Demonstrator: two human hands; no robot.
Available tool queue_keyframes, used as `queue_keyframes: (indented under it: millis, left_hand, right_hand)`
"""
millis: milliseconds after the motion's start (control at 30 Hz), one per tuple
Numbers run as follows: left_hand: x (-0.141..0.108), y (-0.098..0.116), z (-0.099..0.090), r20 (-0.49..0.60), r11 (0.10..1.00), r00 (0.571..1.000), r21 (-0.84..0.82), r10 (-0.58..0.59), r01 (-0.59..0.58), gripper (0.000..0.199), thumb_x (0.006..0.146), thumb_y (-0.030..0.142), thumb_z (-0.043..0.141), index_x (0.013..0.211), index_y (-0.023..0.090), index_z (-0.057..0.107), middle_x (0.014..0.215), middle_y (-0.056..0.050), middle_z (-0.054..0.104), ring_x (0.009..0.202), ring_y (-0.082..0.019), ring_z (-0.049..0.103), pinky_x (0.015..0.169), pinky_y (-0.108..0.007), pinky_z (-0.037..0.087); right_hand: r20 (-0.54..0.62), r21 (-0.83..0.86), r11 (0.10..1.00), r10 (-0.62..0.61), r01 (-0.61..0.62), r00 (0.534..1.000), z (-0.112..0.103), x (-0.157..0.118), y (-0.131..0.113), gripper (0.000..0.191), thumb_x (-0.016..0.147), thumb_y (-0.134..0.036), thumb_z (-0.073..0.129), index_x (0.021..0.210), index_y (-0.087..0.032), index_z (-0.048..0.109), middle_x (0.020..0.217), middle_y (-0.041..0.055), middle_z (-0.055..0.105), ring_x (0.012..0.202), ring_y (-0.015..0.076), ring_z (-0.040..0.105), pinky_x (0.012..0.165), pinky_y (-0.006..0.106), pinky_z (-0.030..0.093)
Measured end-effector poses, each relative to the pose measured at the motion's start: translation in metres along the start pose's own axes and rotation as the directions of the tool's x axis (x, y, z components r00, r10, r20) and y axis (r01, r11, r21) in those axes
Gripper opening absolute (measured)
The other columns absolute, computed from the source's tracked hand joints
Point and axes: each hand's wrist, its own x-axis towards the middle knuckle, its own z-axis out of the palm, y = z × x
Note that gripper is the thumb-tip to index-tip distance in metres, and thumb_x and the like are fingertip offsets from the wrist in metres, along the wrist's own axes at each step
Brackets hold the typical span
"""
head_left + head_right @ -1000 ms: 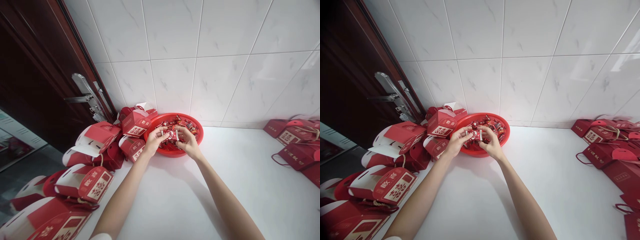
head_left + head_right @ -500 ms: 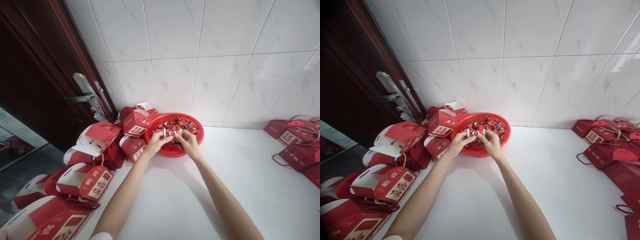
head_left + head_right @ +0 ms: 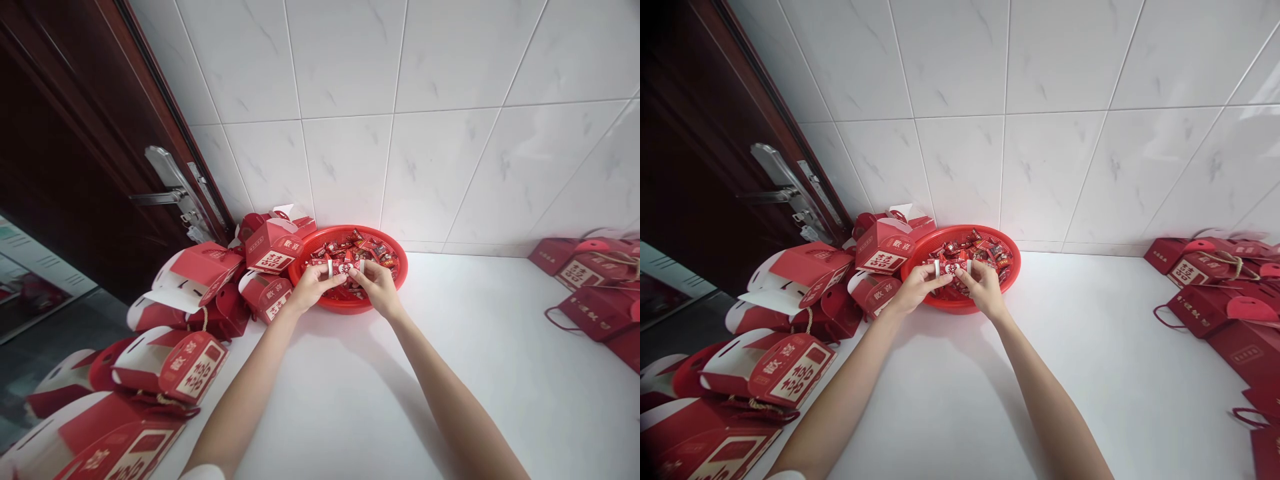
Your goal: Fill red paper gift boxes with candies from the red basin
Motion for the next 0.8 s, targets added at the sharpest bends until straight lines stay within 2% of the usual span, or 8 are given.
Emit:
queue_keyframes:
  millis: [200, 300, 400, 500, 567, 633, 733, 800]
  left_hand:
    - [0.000, 0.000, 0.001, -0.002, 1.000, 1.000, 0.009, 0.006, -0.006, 0.046, 0.069, 0.045, 0.084, 0.103, 0.015, 0.077, 0.106, -0.009, 0.078, 0.106, -0.031, 0.070, 0.104, -0.049, 0.048]
    - [0.000, 0.000, 0.003, -0.034, 0.999, 0.999, 0.044, 0.034, -0.032, 0.047, 0.071, 0.044, 0.082, 0.108, 0.016, 0.075, 0.110, -0.009, 0.077, 0.109, -0.030, 0.069, 0.103, -0.047, 0.050]
    - [0.000, 0.000, 0.003, -0.114, 0.985, 0.988, 0.150, 0.102, -0.085, 0.046, 0.074, 0.042, 0.078, 0.112, 0.018, 0.072, 0.112, -0.009, 0.076, 0.107, -0.028, 0.069, 0.097, -0.043, 0.054]
    - [-0.002, 0.007, -0.003, -0.234, 0.933, 0.940, 0.320, 0.247, -0.165, 0.039, 0.077, 0.039, 0.074, 0.110, 0.018, 0.071, 0.112, -0.009, 0.074, 0.099, -0.024, 0.071, 0.091, -0.038, 0.057]
    - [-0.006, 0.018, -0.012, -0.286, 0.859, 0.878, 0.459, 0.384, -0.226, 0.034, 0.079, 0.036, 0.070, 0.108, 0.018, 0.072, 0.112, -0.009, 0.072, 0.098, -0.022, 0.070, 0.092, -0.037, 0.057]
    - [-0.013, 0.034, -0.026, -0.325, 0.745, 0.781, 0.618, 0.533, -0.251, 0.028, 0.081, 0.033, 0.067, 0.105, 0.018, 0.073, 0.110, -0.008, 0.071, 0.100, -0.022, 0.069, 0.095, -0.037, 0.055]
    - [-0.030, 0.063, -0.055, -0.402, 0.560, 0.568, 0.818, 0.718, -0.129, 0.022, 0.082, 0.031, 0.064, 0.097, 0.019, 0.075, 0.108, -0.008, 0.072, 0.108, -0.023, 0.065, 0.099, -0.039, 0.051]
    - [-0.048, 0.082, -0.074, -0.500, 0.539, 0.430, 0.842, 0.751, 0.037, 0.025, 0.079, 0.028, 0.065, 0.098, 0.017, 0.076, 0.110, -0.010, 0.072, 0.110, -0.025, 0.065, 0.096, -0.037, 0.052]
  right_hand:
    - [0.012, 0.048, 0.999, 0.025, -0.026, 1.000, 0.001, 0.000, -0.001, 0.041, 0.078, -0.059, 0.068, 0.072, -0.020, 0.057, 0.065, -0.0018, 0.051, 0.061, 0.0149, 0.049, 0.059, 0.028, 0.043]
    - [-0.046, 0.004, 1.000, 0.013, -0.013, 0.999, 0.001, 0.001, -0.002, 0.038, 0.081, -0.056, 0.066, 0.072, -0.020, 0.056, 0.068, -0.0014, 0.053, 0.064, 0.0147, 0.048, 0.061, 0.028, 0.042]
    - [-0.138, -0.093, 0.995, 0.011, -0.024, 0.990, 0.001, 0.002, -0.002, 0.038, 0.081, -0.055, 0.063, 0.069, -0.020, 0.053, 0.065, -0.0026, 0.051, 0.062, 0.0138, 0.045, 0.059, 0.027, 0.039]
    - [-0.172, -0.173, 0.983, 0.023, -0.053, 0.985, 0.001, 0.002, -0.002, 0.039, 0.082, -0.055, 0.061, 0.067, -0.021, 0.051, 0.062, -0.0031, 0.049, 0.061, 0.0141, 0.045, 0.059, 0.027, 0.039]
    - [-0.178, -0.216, 0.974, 0.021, -0.060, 0.984, 0.002, 0.002, 0.001, 0.038, 0.082, -0.055, 0.060, 0.066, -0.021, 0.051, 0.062, -0.0018, 0.052, 0.063, 0.0160, 0.050, 0.062, 0.029, 0.043]
    - [-0.183, -0.228, 0.973, 0.002, -0.044, 0.983, 0.003, 0.003, 0.004, 0.033, 0.082, -0.053, 0.060, 0.074, -0.021, 0.058, 0.073, 0.0028, 0.063, 0.072, 0.0207, 0.059, 0.071, 0.034, 0.049]
    - [-0.210, -0.221, 0.975, -0.044, -0.004, 0.977, 0.005, 0.004, 0.009, 0.037, 0.079, -0.048, 0.062, 0.103, -0.020, 0.066, 0.110, 0.0124, 0.071, 0.100, 0.0288, 0.066, 0.090, 0.044, 0.051]
    - [-0.225, -0.236, 0.972, -0.069, 0.014, 0.972, 0.006, 0.004, 0.011, 0.042, 0.079, -0.044, 0.063, 0.113, -0.020, 0.065, 0.123, 0.0140, 0.069, 0.112, 0.0302, 0.064, 0.098, 0.046, 0.049]
